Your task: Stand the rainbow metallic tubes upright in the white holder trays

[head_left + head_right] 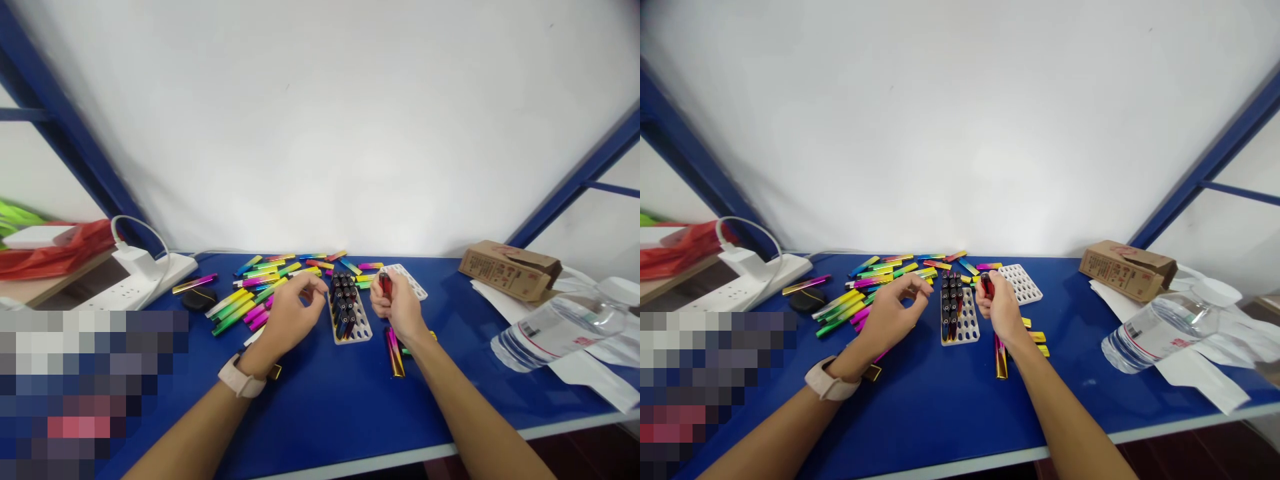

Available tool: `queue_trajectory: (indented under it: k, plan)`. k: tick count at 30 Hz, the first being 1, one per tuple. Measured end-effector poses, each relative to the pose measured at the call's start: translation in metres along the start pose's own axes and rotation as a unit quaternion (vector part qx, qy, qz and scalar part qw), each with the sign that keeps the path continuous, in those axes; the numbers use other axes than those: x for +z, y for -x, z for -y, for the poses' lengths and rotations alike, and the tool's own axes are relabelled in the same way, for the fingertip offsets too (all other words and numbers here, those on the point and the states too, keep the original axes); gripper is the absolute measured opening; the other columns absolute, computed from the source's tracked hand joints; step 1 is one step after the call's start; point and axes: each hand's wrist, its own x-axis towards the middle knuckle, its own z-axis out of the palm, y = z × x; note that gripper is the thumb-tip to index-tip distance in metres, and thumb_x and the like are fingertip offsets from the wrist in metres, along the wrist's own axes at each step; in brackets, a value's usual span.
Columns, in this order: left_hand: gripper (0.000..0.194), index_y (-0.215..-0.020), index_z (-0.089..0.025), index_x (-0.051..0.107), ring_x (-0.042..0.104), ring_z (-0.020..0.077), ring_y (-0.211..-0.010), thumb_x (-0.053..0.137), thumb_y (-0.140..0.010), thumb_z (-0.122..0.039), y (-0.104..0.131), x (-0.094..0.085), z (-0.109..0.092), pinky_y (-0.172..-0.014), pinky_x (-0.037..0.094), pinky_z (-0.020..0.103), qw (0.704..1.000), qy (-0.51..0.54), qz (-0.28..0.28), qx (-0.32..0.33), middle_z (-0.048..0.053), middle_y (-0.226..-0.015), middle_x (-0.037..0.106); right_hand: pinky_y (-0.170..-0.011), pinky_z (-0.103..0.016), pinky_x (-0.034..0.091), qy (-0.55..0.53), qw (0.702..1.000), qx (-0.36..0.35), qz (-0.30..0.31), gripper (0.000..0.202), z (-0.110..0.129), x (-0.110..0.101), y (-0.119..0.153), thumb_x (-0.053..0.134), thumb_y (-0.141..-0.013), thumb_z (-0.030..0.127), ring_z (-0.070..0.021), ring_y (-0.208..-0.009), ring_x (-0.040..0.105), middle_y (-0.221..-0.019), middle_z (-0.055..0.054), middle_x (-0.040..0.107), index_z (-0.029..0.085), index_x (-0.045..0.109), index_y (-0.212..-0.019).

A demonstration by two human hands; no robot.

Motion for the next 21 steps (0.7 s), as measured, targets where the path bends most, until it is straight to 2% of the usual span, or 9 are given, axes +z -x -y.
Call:
queue_trajectory:
  k: [4,11,17,21]
  plan:
    - [0.016,-0.083,-0.02,0.062,0.064,0.0135,-0.074,0.053,-0.082,-0.007,0.0003,-0.0006,0.0003,-0.069,0.052,0.027,1.0,-0.014,0.011,0.008,-0.001,-0.084,0.069,-0.04,-0.02,0.01,-0.002,1.0,-0.004,0.001,0.037,0.0024,0.0001,0.0013,0.041,-0.09,0.046,-0.0072,-0.04,0.013,-0.048,0.008,0.024,0.022,0.041,-0.061]
    - [0.018,-0.086,-0.021,0.06,0.062,0.0155,-0.074,0.052,-0.082,-0.005,0.0036,0.0006,0.006,-0.072,0.05,0.03,0.992,-0.1,0.041,0.065,0.0,-0.084,0.066,-0.041,-0.021,0.012,0.016,1.0,-0.02,-0.011,0.045,0.0021,0.0011,0.0027,0.042,-0.092,0.056,-0.0072,-0.041,0.015,-0.05,0.008,0.026,0.022,0.042,-0.062]
    - [0.02,-0.092,-0.021,0.06,0.059,0.0217,-0.09,0.048,-0.088,-0.005,0.0075,-0.0005,0.005,-0.082,0.049,0.036,0.96,-0.226,0.109,0.126,0.004,-0.091,0.063,-0.04,-0.021,0.011,0.016,0.999,-0.036,-0.005,0.038,0.0027,-0.0013,0.0033,0.041,-0.091,0.046,-0.0072,-0.04,0.016,-0.049,0.008,0.026,0.022,0.041,-0.062]
    - [0.019,-0.094,-0.02,0.06,0.058,0.0238,-0.094,0.047,-0.09,-0.007,0.0076,-0.002,0.0037,-0.084,0.049,0.038,0.938,-0.285,0.135,0.145,0.006,-0.093,0.062,-0.041,-0.021,0.011,0.008,0.998,-0.053,-0.018,0.046,0.0045,0.0008,0.0041,0.044,-0.092,0.057,-0.006,-0.04,0.017,-0.05,0.008,0.028,0.02,0.046,-0.064]
